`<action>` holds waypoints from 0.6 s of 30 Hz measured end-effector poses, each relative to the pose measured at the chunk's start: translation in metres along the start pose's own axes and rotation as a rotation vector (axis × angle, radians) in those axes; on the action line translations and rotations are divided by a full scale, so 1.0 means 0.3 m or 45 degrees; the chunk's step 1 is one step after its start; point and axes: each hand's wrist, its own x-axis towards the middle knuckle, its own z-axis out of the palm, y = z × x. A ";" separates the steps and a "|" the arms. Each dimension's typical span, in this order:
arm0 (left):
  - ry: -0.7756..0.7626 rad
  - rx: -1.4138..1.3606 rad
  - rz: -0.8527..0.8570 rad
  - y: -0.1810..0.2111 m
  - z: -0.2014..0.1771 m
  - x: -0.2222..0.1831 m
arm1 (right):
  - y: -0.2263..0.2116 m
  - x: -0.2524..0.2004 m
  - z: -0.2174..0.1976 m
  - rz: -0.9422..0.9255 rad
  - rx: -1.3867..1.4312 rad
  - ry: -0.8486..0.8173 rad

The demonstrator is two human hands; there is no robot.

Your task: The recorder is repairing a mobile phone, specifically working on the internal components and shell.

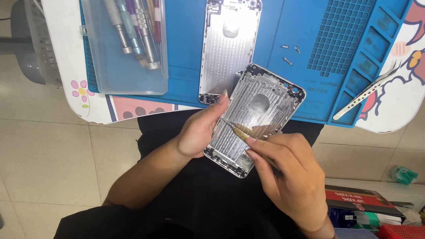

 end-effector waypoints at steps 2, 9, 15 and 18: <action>-0.011 -0.005 -0.007 0.005 0.012 -0.001 | 0.006 -0.002 0.003 -0.003 -0.002 0.007; 0.012 0.010 0.036 0.014 0.026 0.014 | 0.009 0.008 0.003 -0.030 -0.033 0.043; 0.023 0.000 0.050 -0.002 0.028 0.029 | 0.011 -0.002 0.003 -0.004 -0.042 0.083; 0.036 0.002 0.068 0.001 0.041 0.033 | 0.009 -0.006 0.004 0.015 -0.055 0.087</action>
